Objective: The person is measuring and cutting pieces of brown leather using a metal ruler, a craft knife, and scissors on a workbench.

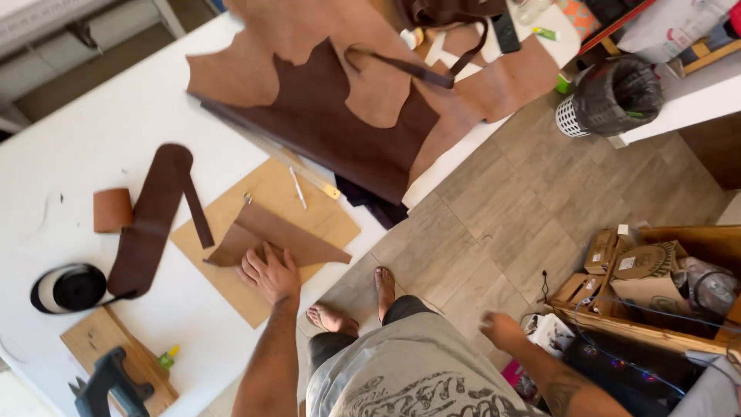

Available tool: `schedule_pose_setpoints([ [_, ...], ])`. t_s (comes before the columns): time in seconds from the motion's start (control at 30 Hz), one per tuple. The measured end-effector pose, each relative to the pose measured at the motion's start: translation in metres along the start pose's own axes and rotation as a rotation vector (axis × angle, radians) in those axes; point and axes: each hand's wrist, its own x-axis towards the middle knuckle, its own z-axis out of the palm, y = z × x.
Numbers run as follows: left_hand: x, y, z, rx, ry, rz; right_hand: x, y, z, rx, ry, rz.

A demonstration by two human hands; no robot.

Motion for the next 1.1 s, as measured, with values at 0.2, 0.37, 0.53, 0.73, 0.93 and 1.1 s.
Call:
schedule_pose_setpoints([
  [0.2,0.027,0.036,0.037,0.024,-0.366,-0.432,0.014,0.153,0.132,-0.554,0.287,-0.510],
  [0.37,0.042,0.028,0.037,-0.179,-0.313,-0.669,-0.015,0.009,0.067,0.790,0.151,0.148],
  [0.53,0.065,0.020,-0.034,-0.427,-0.064,-0.705,0.069,-0.125,-0.061,0.672,0.242,-0.284],
  [0.73,0.067,0.058,-0.125,-0.592,0.029,-0.279,0.059,-0.341,-0.198,0.496,0.097,-0.988],
  [0.93,0.030,0.147,-0.144,-0.542,-0.002,-0.484,-0.022,-0.450,-0.227,0.675,-0.957,-0.882],
  [1.1,-0.007,0.207,-0.176,-0.515,0.166,-0.604,-0.022,-0.465,-0.233,0.593,-1.117,-0.852],
])
